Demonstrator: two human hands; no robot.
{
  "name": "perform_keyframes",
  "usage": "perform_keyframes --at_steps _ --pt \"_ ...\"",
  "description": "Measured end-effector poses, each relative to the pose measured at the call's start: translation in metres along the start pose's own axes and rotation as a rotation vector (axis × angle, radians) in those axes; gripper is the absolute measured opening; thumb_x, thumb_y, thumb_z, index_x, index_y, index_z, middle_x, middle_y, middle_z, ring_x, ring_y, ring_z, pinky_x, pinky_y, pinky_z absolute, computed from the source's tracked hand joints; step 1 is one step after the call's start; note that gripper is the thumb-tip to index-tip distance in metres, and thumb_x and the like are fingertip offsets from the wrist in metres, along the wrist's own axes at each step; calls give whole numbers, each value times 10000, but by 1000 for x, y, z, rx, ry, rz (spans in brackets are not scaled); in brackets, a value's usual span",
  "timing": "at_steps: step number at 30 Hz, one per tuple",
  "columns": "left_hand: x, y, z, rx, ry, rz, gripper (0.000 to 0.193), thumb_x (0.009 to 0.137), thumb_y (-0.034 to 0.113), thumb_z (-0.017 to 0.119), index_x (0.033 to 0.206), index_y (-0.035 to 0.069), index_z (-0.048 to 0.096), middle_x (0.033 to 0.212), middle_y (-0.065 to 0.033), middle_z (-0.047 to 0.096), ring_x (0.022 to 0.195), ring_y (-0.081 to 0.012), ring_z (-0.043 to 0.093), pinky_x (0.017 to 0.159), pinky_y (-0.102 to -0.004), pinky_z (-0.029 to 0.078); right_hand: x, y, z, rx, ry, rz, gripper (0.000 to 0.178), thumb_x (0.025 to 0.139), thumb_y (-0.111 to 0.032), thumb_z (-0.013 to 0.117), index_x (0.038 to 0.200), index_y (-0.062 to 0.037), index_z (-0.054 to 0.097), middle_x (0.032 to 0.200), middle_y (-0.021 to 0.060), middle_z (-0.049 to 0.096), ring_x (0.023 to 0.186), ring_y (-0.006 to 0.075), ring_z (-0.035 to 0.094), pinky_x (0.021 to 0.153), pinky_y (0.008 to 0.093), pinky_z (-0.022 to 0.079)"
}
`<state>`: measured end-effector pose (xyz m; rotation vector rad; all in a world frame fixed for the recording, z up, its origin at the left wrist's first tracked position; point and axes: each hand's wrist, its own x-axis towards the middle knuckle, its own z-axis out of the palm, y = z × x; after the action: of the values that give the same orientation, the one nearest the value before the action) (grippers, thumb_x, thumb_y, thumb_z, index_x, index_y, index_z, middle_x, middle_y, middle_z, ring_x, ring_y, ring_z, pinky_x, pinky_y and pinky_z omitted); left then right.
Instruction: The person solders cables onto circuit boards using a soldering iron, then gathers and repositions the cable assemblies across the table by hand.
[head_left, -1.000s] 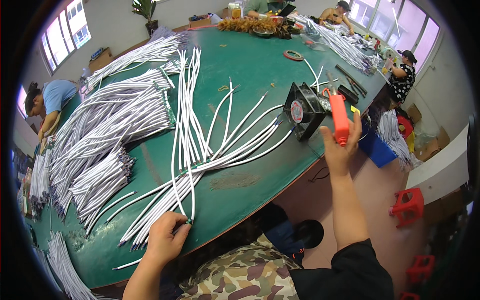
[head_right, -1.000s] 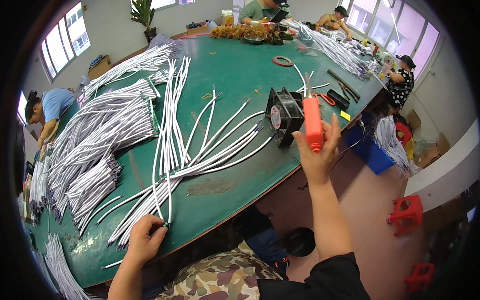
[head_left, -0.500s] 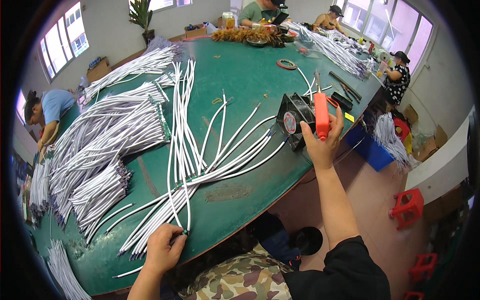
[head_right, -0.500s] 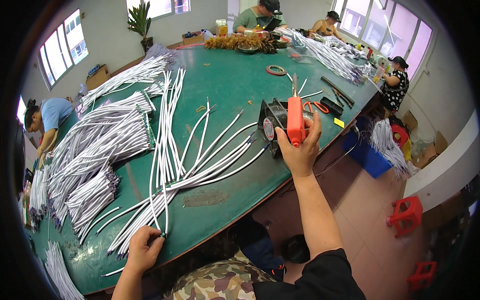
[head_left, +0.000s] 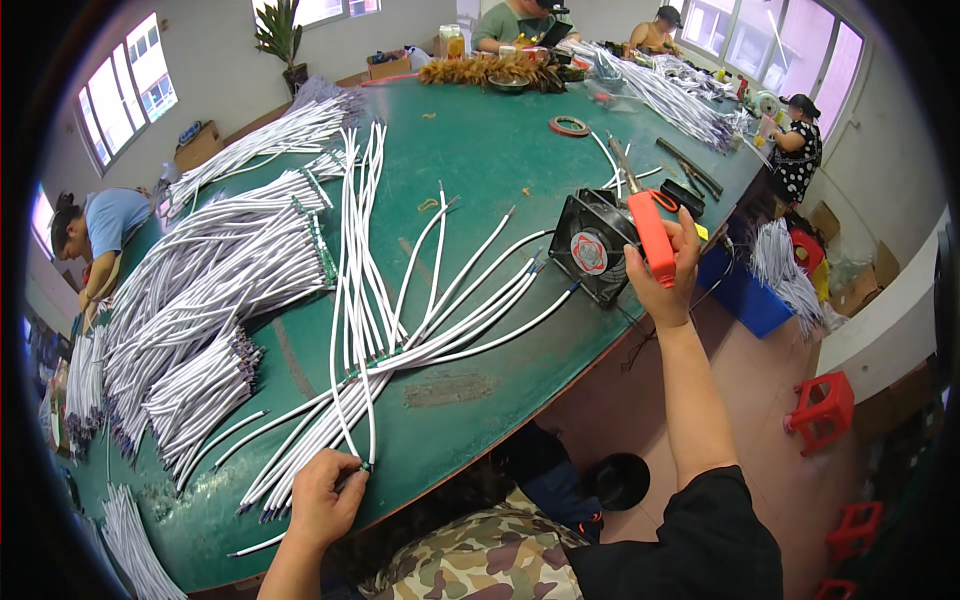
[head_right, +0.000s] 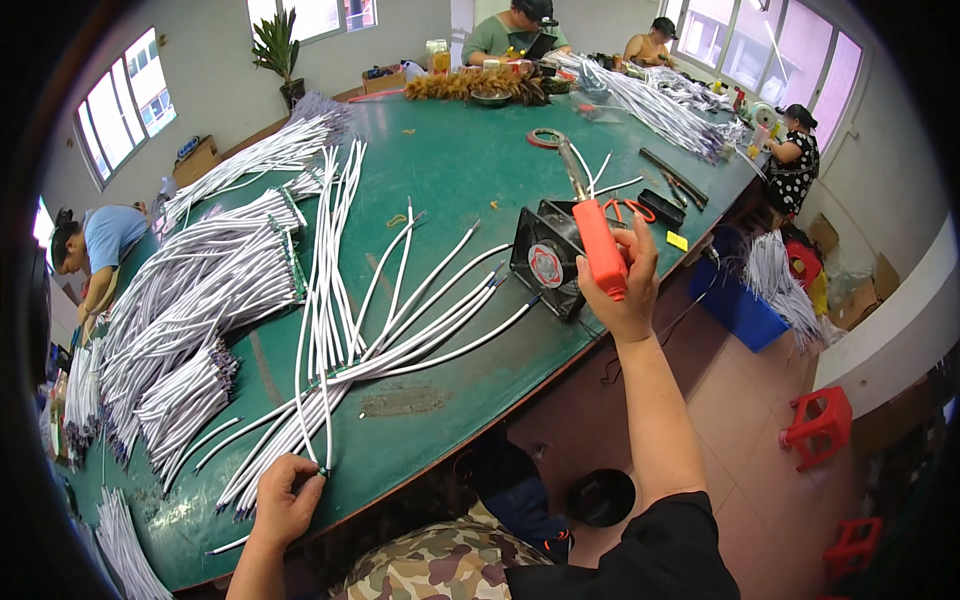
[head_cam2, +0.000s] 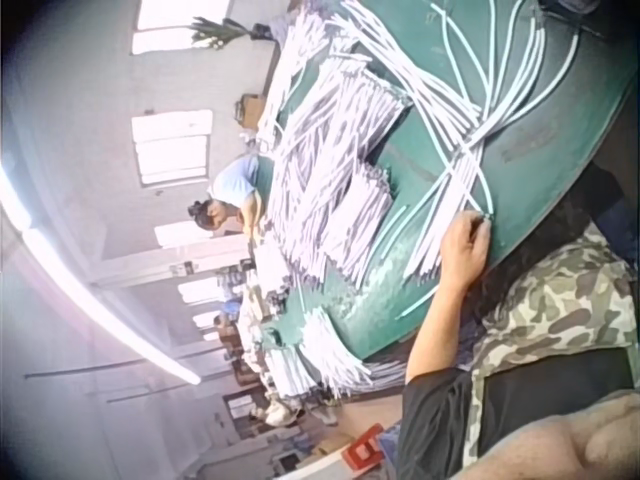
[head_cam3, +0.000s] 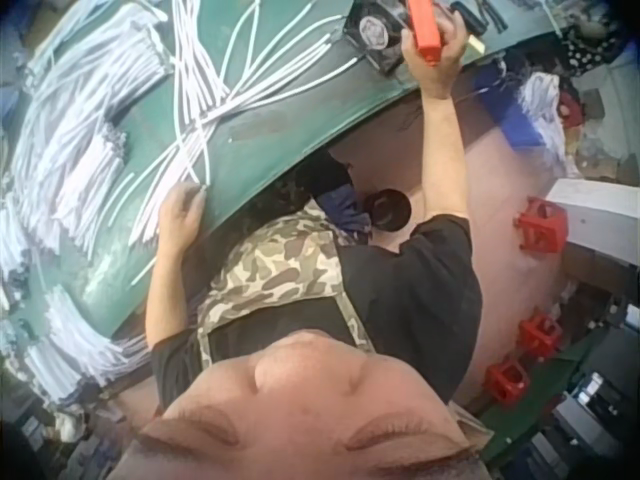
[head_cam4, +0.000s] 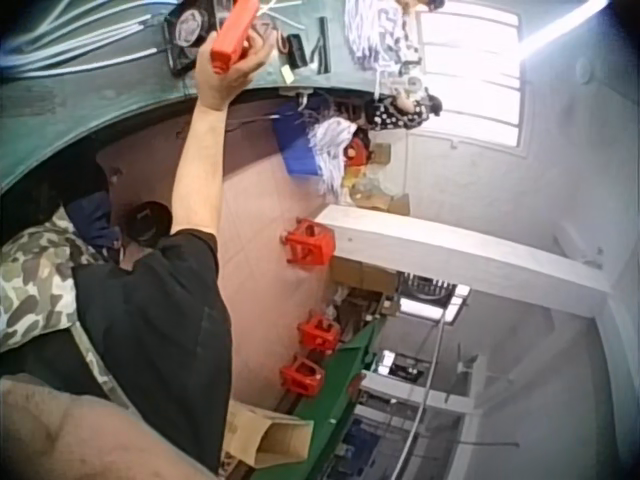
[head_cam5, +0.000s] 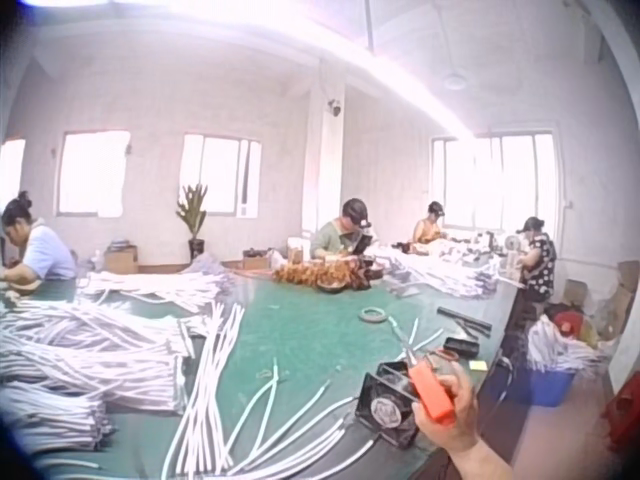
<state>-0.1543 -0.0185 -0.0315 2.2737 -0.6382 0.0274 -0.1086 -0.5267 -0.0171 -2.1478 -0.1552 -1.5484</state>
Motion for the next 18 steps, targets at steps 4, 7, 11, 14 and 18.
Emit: perform_keyframes --at_steps 4,7,11,14,18 --pt "0 1 1 -25 12 -26 132 794 34 720 894 28 634 786 -123 623 671 -270 625 612 -342 489 4 0 -7 -91 -15 -156 929 715 -17 803 1473 -50 268 1040 129 646 782 207 660 674 307 543" --pt "0 0 0 -23 15 -20 132 794 34 721 893 27 633 785 -122 624 669 -267 624 608 -341 487 4 4 -19 -163 -19 -243 945 701 1 805 1472 -43 261 1022 127 651 742 208 650 658 296 538" --pt "-1 0 -1 -26 12 0 143 786 33 724 894 24 632 781 -120 624 668 -273 623 610 -342 487 -1 0 -30 -167 3 -256 972 709 -15 820 1484 -48 235 1040 121 648 726 196 634 640 287 530" --pt "-6 3 -5 -7 6 -29 147 788 52 720 906 22 638 792 -124 624 678 -285 625 616 -350 489 -9 1 -26 -118 0 -230 962 709 -103 866 1469 -41 279 1072 128 643 729 189 619 663 297 526" --pt "-7 -7 -14 -25 -67 9 188 812 92 698 977 26 640 874 -148 644 782 -311 648 701 -375 514 -9 -15 -24 -15 24 -17 607 702 -249 910 1152 -55 552 999 34 568 849 146 593 732 274 492"
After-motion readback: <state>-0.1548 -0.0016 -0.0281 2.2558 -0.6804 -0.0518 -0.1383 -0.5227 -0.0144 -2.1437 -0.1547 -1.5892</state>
